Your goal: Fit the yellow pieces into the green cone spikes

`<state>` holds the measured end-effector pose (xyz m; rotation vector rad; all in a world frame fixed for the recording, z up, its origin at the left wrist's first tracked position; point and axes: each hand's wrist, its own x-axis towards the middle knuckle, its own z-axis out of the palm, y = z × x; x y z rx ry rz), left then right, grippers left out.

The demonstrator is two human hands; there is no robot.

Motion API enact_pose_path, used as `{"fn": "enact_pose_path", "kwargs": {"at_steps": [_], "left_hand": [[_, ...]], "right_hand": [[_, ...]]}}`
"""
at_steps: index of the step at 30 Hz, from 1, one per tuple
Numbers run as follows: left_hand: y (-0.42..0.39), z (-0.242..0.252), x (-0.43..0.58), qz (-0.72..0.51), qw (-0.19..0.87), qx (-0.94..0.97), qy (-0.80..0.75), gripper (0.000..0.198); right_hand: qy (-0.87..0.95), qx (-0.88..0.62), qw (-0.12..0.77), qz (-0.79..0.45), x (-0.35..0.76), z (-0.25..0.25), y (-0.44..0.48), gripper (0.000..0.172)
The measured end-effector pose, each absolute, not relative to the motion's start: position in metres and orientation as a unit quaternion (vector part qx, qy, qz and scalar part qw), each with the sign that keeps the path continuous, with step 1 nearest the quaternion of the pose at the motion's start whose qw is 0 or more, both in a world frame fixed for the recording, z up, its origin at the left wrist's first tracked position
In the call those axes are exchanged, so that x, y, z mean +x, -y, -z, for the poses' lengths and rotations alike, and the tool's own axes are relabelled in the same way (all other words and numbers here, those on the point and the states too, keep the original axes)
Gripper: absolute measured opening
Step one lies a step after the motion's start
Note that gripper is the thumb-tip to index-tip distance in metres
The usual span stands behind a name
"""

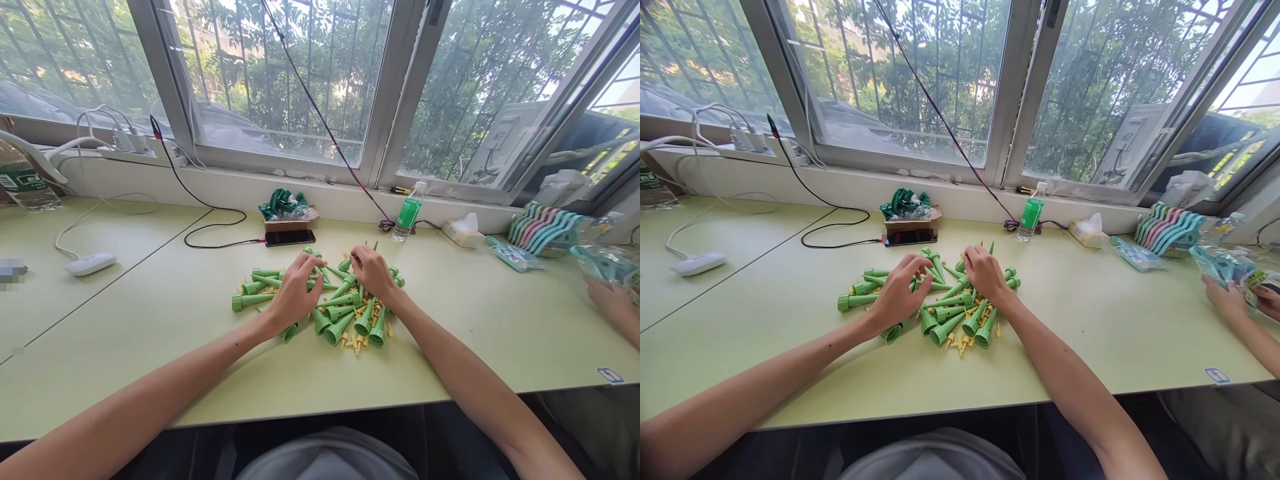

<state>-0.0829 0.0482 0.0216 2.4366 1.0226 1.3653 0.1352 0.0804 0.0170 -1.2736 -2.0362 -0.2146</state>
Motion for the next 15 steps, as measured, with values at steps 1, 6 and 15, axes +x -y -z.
{"fn": "enact_pose_path", "kwargs": {"at_steps": [1,6,15], "left_hand": [[-0.0478,-0.0219,-0.0829,-0.457,0.085,0.817,-0.342,0.011],[-0.0475,-0.0215,-0.0831,-0.454,0.089,0.818,-0.342,0.011],[-0.0488,-0.0202,-0.0832,-0.453,0.088,0.820,-0.339,0.012]], "right_hand": [[0.789,-0.493,0.357,0.084,0.1350,-0.0175,-0.0801,0.016],[0.783,-0.496,0.367,0.071,0.1357,-0.0171,-0.0813,0.013],[0.777,-0.499,0.376,0.079,0.1368,-0.0153,-0.0863,0.016]]}}
